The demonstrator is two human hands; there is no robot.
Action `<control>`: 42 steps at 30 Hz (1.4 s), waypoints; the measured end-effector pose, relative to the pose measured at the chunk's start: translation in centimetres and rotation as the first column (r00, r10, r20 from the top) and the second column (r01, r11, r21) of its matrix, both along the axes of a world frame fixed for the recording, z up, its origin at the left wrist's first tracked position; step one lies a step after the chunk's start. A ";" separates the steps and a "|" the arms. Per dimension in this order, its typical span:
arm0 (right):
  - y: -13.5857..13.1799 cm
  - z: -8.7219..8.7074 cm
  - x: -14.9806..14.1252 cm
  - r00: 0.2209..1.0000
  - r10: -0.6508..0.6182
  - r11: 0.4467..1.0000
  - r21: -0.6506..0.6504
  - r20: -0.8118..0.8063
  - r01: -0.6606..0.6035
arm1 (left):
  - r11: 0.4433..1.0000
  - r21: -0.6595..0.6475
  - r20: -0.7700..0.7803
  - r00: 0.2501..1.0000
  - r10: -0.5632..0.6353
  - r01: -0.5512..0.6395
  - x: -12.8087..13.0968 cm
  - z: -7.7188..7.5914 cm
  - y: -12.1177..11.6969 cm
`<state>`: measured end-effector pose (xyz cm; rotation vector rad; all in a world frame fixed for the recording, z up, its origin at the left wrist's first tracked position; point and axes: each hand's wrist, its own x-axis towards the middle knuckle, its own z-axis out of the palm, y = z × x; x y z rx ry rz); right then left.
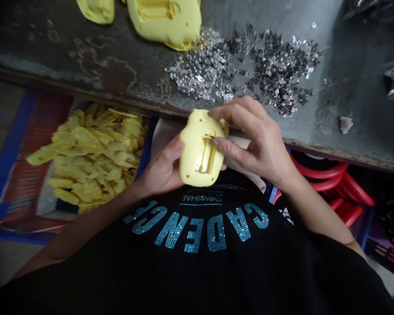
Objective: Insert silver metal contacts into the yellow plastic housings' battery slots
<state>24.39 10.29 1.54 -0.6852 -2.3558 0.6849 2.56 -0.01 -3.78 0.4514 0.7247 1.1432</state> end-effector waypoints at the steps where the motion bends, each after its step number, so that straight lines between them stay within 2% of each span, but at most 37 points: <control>1: 0.4 0.1 -0.1 0.999 0.029 0.995 -0.091 -0.012 -0.030 | 1.000 0.013 -0.030 0.999 0.013 -0.013 -0.2 -0.1 -0.1; 3: 1.0 0.0 -0.3 0.997 0.077 0.979 -0.191 -0.005 -0.077 | 0.999 0.052 -0.083 0.996 0.018 -0.013 -0.5 -0.1 -0.5; 6: 1.0 -0.7 -0.7 0.997 0.078 0.984 -0.163 -0.012 -0.079 | 0.995 0.097 -0.152 0.988 0.008 0.006 -0.8 0.2 -0.9; 13: -1.5 -3.6 -0.9 0.978 -0.156 0.985 -0.095 -0.139 0.143 | 0.993 0.087 -0.395 0.913 0.104 -0.075 -0.6 1.7 -1.6; 17: -2.5 -4.6 -0.7 0.960 -0.224 0.974 -0.072 -0.167 0.215 | 0.994 0.079 -0.458 0.883 0.099 -0.071 -0.6 1.5 -1.6; 20: -3.0 -4.6 -0.3 0.955 -0.250 0.967 -0.089 -0.162 0.238 | 0.998 0.036 -0.416 0.908 0.054 -0.043 -0.8 0.7 -1.1; 22: -3.0 -4.2 0.3 0.961 -0.238 0.969 -0.104 -0.143 0.225 | 1.000 -0.019 -0.311 0.950 -0.019 0.013 -0.9 0.2 -0.4; 26: -0.6 -3.2 2.0 0.994 -0.089 0.989 -0.120 -0.070 0.080 | 0.983 -0.090 -0.030 0.986 -0.166 0.163 -1.3 0.1 1.1; 28: 1.8 -3.0 2.7 0.990 -0.138 0.990 -0.009 0.002 0.138 | 0.986 -0.105 0.003 0.992 -0.129 0.128 -1.7 0.4 1.6; 31: 5.3 -3.5 2.6 0.923 -0.347 0.913 0.284 0.166 0.292 | 0.996 -0.089 -0.030 1.000 -0.003 0.000 -2.2 0.8 1.9; 33: 6.6 -4.2 2.1 0.877 -0.386 0.885 0.383 0.287 0.264 | 0.996 -0.069 -0.057 0.997 0.056 -0.060 -2.5 0.8 1.8; 35: 6.8 -4.9 1.8 0.848 -0.392 0.879 0.418 0.355 0.231 | 0.994 -0.066 -0.073 0.994 0.081 -0.086 -2.7 0.8 1.7; 37: 6.3 -5.4 2.2 0.841 -0.414 0.865 0.438 0.347 0.245 | 0.993 -0.065 -0.071 0.993 0.089 -0.094 -2.8 0.8 1.5; 42: 4.8 -5.9 4.7 0.899 -0.413 0.868 0.362 0.150 0.338 | 0.991 -0.081 -0.068 0.992 0.105 -0.110 -2.7 1.1 1.7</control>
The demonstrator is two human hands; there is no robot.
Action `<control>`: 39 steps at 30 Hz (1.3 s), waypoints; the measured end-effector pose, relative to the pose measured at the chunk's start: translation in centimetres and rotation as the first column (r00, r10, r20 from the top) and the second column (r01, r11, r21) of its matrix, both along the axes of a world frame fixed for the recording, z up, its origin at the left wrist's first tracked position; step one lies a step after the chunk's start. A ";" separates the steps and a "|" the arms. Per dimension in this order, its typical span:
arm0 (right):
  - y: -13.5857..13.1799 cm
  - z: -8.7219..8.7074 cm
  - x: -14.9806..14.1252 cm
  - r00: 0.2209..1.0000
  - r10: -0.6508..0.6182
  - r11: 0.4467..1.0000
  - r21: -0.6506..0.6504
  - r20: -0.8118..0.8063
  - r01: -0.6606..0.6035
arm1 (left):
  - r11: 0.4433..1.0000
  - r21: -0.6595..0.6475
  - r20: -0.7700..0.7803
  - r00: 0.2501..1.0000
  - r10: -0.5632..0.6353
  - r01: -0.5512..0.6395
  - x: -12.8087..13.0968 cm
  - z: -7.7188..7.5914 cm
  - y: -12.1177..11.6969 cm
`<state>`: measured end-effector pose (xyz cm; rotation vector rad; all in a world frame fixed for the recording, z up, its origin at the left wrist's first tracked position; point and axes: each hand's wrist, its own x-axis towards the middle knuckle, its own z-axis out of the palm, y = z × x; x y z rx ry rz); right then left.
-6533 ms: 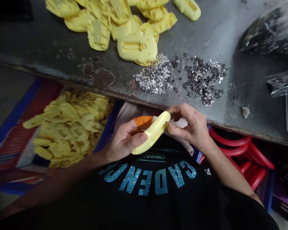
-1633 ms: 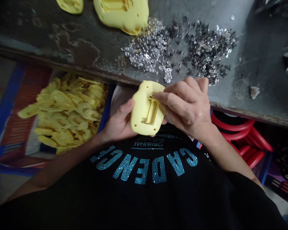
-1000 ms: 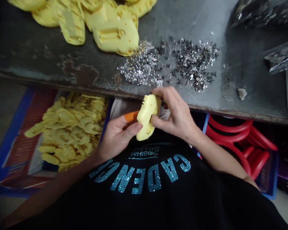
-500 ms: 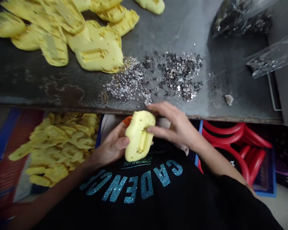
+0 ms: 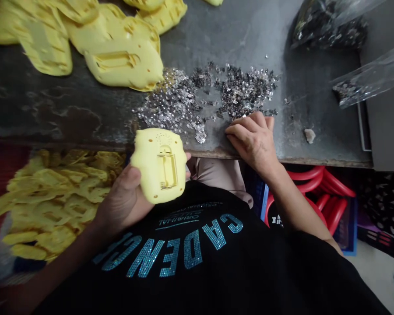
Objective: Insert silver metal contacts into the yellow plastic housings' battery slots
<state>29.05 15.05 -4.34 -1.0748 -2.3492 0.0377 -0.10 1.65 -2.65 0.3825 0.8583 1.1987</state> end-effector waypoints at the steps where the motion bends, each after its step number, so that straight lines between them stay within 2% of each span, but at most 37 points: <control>1: -0.2 0.0 0.4 0.999 -0.009 1.000 -0.020 -0.039 0.008 | 1.000 0.002 -0.005 1.000 0.004 -0.004 0.1 0.1 0.0; 6: -1.2 -0.1 1.6 0.994 -0.079 0.993 -0.089 -0.081 0.072 | 1.000 0.018 -0.031 1.000 0.008 -0.007 0.5 0.1 -0.2; 12: -1.6 -0.3 1.7 0.991 -0.127 0.992 -0.035 -0.048 0.125 | 0.999 -0.013 -0.062 0.997 0.040 -0.041 1.2 0.3 -0.3; 16: -1.1 -0.5 1.0 0.992 -0.123 0.990 -0.072 -0.042 0.120 | 0.999 -0.017 -0.026 0.999 0.039 -0.039 1.7 0.5 -0.1; 18: -1.3 0.1 0.6 0.995 -0.075 0.993 -0.095 -0.065 0.069 | 1.000 -0.007 -0.018 0.999 0.030 -0.030 2.0 0.5 0.0; 21: -2.4 2.2 -0.3 0.984 0.073 0.977 -0.187 -0.160 -0.103 | 0.999 -0.014 0.019 0.998 -0.052 0.052 2.1 0.2 0.0; 23: -3.1 4.0 -1.1 0.953 0.176 0.931 -0.272 -0.247 -0.243 | 0.988 -0.014 0.075 0.986 -0.149 0.151 2.0 0.0 0.0; 26: -3.7 6.0 -2.4 0.902 0.279 0.865 -0.322 -0.330 -0.386 | 0.969 0.007 0.107 0.963 -0.247 0.248 1.9 0.0 -0.1; 29: -3.7 7.0 -3.4 0.898 0.320 0.842 -0.344 -0.302 -0.416 | 0.961 0.010 0.108 0.956 -0.274 0.275 1.9 0.5 -0.2; 36: -3.5 8.0 -3.9 0.910 0.406 0.858 -0.310 -0.080 -0.410 | 0.979 -0.007 0.065 0.977 -0.204 0.205 2.1 0.9 -0.8; 39: -3.4 8.6 -4.0 0.893 0.449 0.848 -0.302 -0.026 -0.435 | 0.973 0.024 0.082 0.969 -0.232 0.231 2.0 0.9 -1.0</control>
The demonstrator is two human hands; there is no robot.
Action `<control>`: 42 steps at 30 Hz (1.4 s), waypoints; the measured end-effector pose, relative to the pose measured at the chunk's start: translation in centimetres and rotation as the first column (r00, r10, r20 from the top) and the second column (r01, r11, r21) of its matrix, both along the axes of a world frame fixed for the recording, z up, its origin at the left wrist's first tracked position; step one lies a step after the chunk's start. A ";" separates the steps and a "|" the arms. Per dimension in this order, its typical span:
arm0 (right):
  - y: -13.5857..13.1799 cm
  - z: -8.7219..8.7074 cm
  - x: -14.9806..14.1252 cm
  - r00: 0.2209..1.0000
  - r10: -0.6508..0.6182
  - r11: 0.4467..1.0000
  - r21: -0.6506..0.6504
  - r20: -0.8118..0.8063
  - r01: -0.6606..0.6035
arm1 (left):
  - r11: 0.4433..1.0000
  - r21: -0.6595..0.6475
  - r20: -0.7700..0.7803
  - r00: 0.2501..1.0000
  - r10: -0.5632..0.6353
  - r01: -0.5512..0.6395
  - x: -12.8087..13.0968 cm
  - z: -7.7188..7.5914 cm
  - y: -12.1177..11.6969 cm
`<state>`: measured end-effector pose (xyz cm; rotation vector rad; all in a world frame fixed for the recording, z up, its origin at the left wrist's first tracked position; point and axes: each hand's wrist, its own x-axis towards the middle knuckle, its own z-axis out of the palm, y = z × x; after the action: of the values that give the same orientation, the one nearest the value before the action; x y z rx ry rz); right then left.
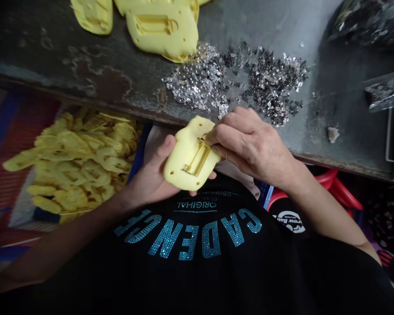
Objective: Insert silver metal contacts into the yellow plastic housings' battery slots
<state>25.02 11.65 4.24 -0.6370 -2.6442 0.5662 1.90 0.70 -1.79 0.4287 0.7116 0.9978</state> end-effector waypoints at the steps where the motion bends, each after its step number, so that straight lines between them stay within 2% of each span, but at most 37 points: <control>1: 0.0 0.1 -0.1 1.000 0.016 1.000 0.011 0.015 -0.016 | 1.000 0.011 0.018 1.000 -0.014 0.014 0.0 0.0 0.0; 7: 0.4 0.6 -0.6 0.990 0.108 0.973 0.194 0.091 -0.124 | 0.998 0.011 0.077 0.995 -0.057 0.056 0.0 -0.3 0.1; 13: 0.6 0.7 -0.9 0.982 0.133 0.953 0.256 0.133 -0.164 | 1.000 -0.009 0.050 0.998 -0.025 0.025 0.3 -0.5 0.1; 19: 0.1 -0.1 -0.4 0.998 0.066 0.990 0.126 -0.024 -0.062 | 0.999 -0.053 -0.026 1.000 0.006 -0.007 0.2 -0.4 0.3; 24: -0.9 -1.4 0.0 0.973 -0.125 0.991 0.024 -0.196 0.132 | 0.999 -0.031 0.021 1.000 -0.011 0.012 0.2 -0.3 0.5; 26: -0.8 -1.9 -0.1 0.956 -0.186 0.982 -0.037 -0.225 0.183 | 1.000 -0.013 0.017 0.999 0.028 -0.028 0.4 -0.4 0.4; 30: 0.0 -2.3 -0.5 0.965 -0.161 0.969 -0.219 -0.208 0.115 | 0.978 0.102 -0.071 0.980 0.187 -0.179 0.7 -1.0 -0.2; 33: 0.4 -2.7 -1.0 0.973 -0.111 0.954 -0.296 -0.201 0.048 | 0.959 0.229 -0.112 0.975 0.194 -0.165 0.5 -1.2 -0.6; 36: 0.2 -3.4 -1.6 0.954 -0.100 0.965 -0.260 -0.284 0.023 | 0.945 0.286 -0.155 0.966 0.206 -0.155 0.1 -0.6 -1.0; 39: -0.2 -4.1 -2.1 0.917 -0.117 0.985 -0.162 -0.382 0.058 | 0.952 0.267 -0.251 0.943 0.221 -0.152 -0.6 -0.1 -1.4; 42: -0.3 -4.6 -2.4 0.891 -0.119 0.993 -0.066 -0.438 0.100 | 0.953 0.260 -0.343 0.908 0.240 -0.154 -1.3 -0.3 -1.8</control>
<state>22.62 11.31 -0.35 -0.5841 -2.1622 0.6479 0.64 -1.12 -2.13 0.7727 1.0016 1.2128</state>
